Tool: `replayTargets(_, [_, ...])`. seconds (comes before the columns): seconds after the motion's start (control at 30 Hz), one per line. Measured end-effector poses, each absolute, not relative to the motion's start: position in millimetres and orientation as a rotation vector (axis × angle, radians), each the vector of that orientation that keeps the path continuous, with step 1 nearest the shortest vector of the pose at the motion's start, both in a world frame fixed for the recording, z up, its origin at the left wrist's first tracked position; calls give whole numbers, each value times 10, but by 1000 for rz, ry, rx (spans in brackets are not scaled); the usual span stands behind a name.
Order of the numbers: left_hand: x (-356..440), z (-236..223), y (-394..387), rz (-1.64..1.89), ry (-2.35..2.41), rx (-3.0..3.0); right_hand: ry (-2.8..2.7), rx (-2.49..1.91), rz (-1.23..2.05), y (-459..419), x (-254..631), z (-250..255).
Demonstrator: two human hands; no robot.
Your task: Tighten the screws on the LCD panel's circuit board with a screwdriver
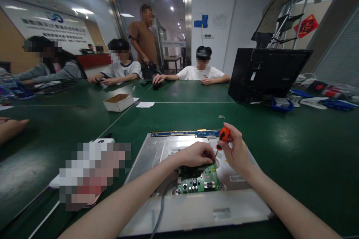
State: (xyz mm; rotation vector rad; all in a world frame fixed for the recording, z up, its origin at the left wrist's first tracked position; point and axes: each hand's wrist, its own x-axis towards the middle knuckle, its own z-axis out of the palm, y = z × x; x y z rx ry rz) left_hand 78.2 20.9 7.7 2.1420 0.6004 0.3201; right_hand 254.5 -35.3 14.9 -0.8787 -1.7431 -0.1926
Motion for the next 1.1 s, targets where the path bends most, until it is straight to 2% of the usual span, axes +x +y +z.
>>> replayTargets(0.6, [793,33,222,335,582,2128,-1810,-914,-117,-379,2534,176])
replayTargets(1.1, [790,56,214,332,579,2132,-1827,-881,-186,-378,2548,161])
